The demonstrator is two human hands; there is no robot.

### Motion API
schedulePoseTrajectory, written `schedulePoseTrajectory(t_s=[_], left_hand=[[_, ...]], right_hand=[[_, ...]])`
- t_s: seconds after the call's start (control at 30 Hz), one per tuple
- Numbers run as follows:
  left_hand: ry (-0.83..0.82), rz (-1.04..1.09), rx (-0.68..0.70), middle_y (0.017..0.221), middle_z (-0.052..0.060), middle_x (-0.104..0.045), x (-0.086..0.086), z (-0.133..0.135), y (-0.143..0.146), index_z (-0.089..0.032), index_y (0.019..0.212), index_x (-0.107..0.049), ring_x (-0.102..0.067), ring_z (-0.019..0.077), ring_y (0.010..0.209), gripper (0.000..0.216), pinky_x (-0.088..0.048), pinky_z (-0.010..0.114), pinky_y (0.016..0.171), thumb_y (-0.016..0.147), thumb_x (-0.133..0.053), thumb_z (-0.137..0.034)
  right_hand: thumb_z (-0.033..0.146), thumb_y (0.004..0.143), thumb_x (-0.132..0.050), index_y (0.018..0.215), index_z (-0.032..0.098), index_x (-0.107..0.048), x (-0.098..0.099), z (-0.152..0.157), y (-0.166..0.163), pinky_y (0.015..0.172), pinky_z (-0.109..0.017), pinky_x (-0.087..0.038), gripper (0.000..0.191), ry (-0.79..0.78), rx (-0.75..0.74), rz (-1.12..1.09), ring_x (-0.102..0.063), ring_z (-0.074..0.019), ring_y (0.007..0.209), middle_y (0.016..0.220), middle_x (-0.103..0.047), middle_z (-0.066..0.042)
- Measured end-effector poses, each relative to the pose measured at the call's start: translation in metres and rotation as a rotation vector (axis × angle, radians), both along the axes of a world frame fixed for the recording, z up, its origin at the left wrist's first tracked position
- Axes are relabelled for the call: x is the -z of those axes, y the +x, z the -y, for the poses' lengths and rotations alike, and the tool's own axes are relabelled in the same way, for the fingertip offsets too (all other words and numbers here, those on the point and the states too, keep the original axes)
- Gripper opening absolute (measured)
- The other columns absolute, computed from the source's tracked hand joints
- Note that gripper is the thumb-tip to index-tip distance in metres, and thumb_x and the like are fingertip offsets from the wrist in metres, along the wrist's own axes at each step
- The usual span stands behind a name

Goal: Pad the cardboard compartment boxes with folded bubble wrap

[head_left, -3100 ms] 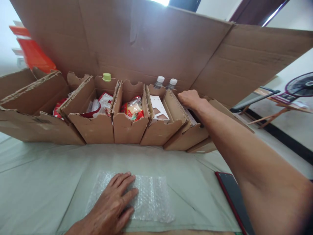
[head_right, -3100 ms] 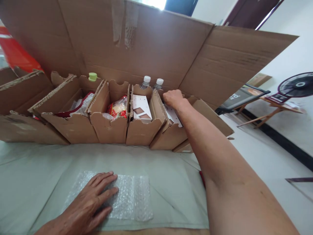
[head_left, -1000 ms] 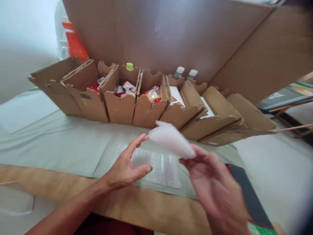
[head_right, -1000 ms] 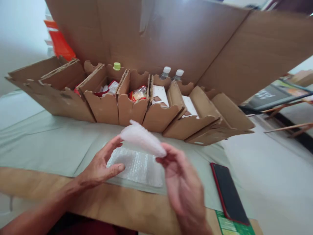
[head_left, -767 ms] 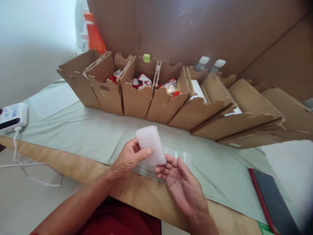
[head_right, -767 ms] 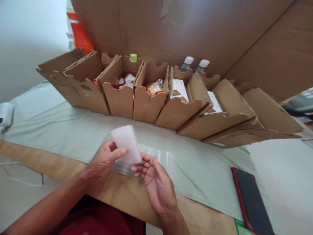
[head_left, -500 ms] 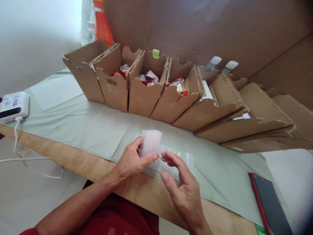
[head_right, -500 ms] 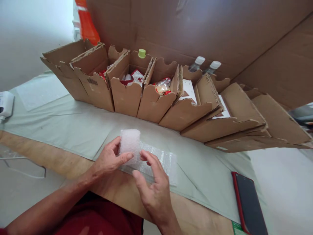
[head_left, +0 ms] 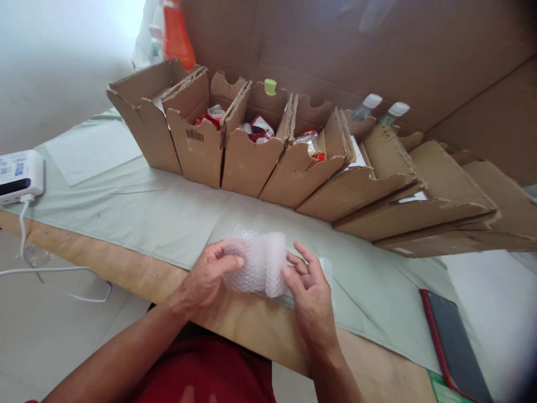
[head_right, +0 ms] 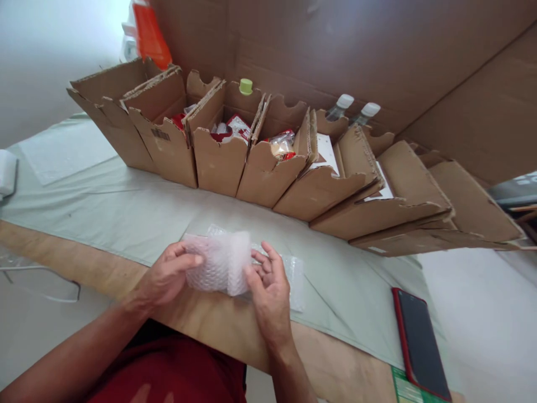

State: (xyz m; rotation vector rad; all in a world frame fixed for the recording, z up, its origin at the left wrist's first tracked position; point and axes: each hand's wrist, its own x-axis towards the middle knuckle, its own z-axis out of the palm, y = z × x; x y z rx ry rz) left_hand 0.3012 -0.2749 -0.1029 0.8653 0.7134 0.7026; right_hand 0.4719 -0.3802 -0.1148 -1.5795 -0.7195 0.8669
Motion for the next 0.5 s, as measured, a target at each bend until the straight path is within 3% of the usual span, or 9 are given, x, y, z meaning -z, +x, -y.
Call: schedulePoseTrajectory(t_s=[0.07, 0.17, 0.27, 0.37, 0.5], left_hand=[[-0.182, 0.100, 0.031, 0.083, 0.004, -0.075, 0.000, -0.003, -0.006, -0.017, 0.086, -0.077, -0.071, 0.0239, 0.086, 0.022, -0.053, 0.032, 0.079, 0.067, -0.078, -0.028], [-0.335, 0.210, 0.105, 0.087, 0.008, -0.078, 0.000, -0.003, -0.011, -0.016, 0.087, -0.078, -0.073, 0.0296, 0.094, 0.025, -0.055, 0.038, 0.086, 0.064, -0.076, -0.025], [-0.387, 0.308, 0.206, 0.096, 0.011, -0.079, -0.002, 0.000, -0.014, -0.014, 0.087, -0.078, -0.072, 0.0355, 0.104, 0.029, -0.055, 0.046, 0.094, 0.061, -0.073, -0.026], [-0.409, 0.376, 0.265, 0.095, 0.012, -0.079, -0.006, 0.002, -0.019, -0.015, 0.082, -0.078, -0.071, 0.0394, 0.109, 0.028, -0.054, 0.050, 0.098, 0.058, -0.073, -0.027], [-0.398, 0.400, 0.249, 0.076, 0.007, -0.077, -0.010, 0.003, -0.030, -0.019, 0.072, -0.076, -0.072, 0.0401, 0.108, 0.018, -0.055, 0.051, 0.098, 0.055, -0.074, -0.026]], right_hand=[[0.055, 0.090, -0.069, 0.139, 0.025, -0.054, 0.004, 0.002, 0.005, 0.095, -0.044, -0.058, 0.059, 0.021, 0.035, 0.000, -0.069, -0.0274, 0.114, 0.142, -0.062, -0.014], [0.061, 0.098, -0.055, 0.142, 0.026, -0.056, 0.008, 0.007, 0.005, 0.116, -0.048, -0.045, 0.056, 0.085, -0.079, -0.014, -0.055, -0.0294, 0.138, 0.151, -0.056, -0.011], [0.072, 0.088, -0.062, 0.156, 0.028, -0.041, 0.006, 0.012, 0.002, 0.122, -0.052, -0.037, 0.083, 0.093, -0.185, 0.014, -0.041, -0.0334, 0.150, 0.162, -0.044, -0.011], [0.077, 0.071, -0.076, 0.161, 0.027, -0.031, -0.001, 0.015, 0.001, 0.124, -0.058, -0.031, 0.112, 0.009, -0.167, 0.096, -0.034, -0.0389, 0.153, 0.165, -0.037, -0.013], [0.075, 0.067, -0.081, 0.162, 0.028, -0.025, -0.006, 0.021, 0.005, 0.124, -0.062, -0.030, 0.120, -0.017, -0.135, 0.053, -0.037, -0.0395, 0.151, 0.164, -0.037, -0.016]])
